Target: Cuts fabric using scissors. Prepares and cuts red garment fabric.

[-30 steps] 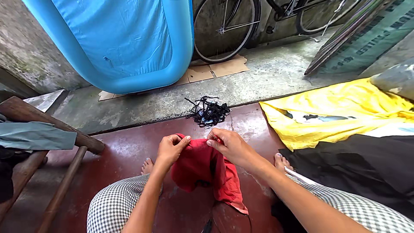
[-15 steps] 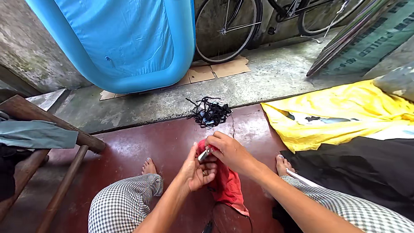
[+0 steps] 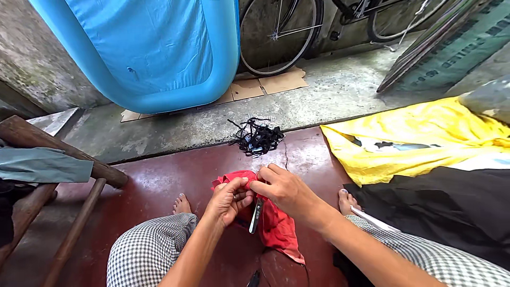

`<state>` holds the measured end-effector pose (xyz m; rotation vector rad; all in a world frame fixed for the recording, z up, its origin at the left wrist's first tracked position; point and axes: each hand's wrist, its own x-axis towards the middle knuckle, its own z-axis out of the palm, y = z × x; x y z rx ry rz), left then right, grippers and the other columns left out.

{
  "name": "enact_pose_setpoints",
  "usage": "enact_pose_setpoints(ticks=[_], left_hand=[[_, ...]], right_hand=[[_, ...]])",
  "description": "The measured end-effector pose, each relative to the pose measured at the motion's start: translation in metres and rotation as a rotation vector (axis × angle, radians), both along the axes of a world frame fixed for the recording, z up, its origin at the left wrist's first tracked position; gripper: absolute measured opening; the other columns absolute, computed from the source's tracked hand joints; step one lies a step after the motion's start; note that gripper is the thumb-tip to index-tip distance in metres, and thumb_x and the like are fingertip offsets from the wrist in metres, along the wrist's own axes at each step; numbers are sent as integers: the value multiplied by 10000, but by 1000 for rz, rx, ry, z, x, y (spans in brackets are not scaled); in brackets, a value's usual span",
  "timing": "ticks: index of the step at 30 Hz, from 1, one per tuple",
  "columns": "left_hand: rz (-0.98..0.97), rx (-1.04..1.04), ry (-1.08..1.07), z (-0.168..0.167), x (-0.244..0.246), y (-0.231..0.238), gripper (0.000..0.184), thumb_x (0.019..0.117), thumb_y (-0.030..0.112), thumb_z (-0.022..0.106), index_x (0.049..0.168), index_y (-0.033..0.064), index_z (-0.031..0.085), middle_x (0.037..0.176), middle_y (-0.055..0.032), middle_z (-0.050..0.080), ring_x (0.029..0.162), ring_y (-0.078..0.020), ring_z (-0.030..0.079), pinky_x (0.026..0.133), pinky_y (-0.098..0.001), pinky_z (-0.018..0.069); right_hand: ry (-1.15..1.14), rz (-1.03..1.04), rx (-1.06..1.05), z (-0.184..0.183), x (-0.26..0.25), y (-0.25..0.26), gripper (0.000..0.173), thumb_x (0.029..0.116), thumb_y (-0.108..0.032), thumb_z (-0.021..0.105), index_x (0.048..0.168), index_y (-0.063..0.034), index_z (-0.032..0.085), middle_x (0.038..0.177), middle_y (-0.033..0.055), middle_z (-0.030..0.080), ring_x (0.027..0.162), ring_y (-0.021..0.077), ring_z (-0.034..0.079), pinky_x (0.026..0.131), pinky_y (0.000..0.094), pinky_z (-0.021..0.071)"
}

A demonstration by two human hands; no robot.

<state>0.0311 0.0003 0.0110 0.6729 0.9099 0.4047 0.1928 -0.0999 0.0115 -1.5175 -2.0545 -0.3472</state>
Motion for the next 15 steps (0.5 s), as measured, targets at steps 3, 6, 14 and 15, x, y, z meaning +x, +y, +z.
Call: enact_pose_setpoints(ticks=[3, 6, 14, 15], left_hand=[[-30, -38, -18, -5, 2, -1, 261, 960, 303, 698, 988, 44, 690, 816, -82, 700, 659, -144, 689, 614, -288, 607], [-27, -104, -44, -19, 4, -2, 207, 954, 250, 702, 953, 44, 682, 764, -84, 675, 595, -131, 645, 564, -275, 577], [73, -6, 30, -17, 7, 1, 149, 871, 69, 743, 960, 39, 627, 741, -90, 643, 564, -131, 608, 527, -271, 548], [114, 2, -1, -16, 8, 1, 173, 860, 60, 756, 981, 30, 635, 761, -96, 651, 577, -135, 617, 550, -279, 565]], right_hand=[[-51, 6, -2, 0, -2, 1, 118, 920, -72, 625, 911, -154, 710, 823, 48, 547, 747, 218, 561, 565, 328, 463], [-90, 42, -10, -7, -12, 3, 86, 920, -110, 644, 867, -154, 694, 819, 43, 552, 743, 215, 564, 559, 325, 472], [-103, 7, 21, -9, -13, 2, 125, 913, -76, 616, 876, -160, 700, 818, 38, 553, 746, 214, 565, 560, 326, 463], [-94, -13, 46, -9, -12, 3, 132, 911, -73, 609, 888, -160, 706, 816, 39, 554, 744, 216, 566, 558, 330, 463]])
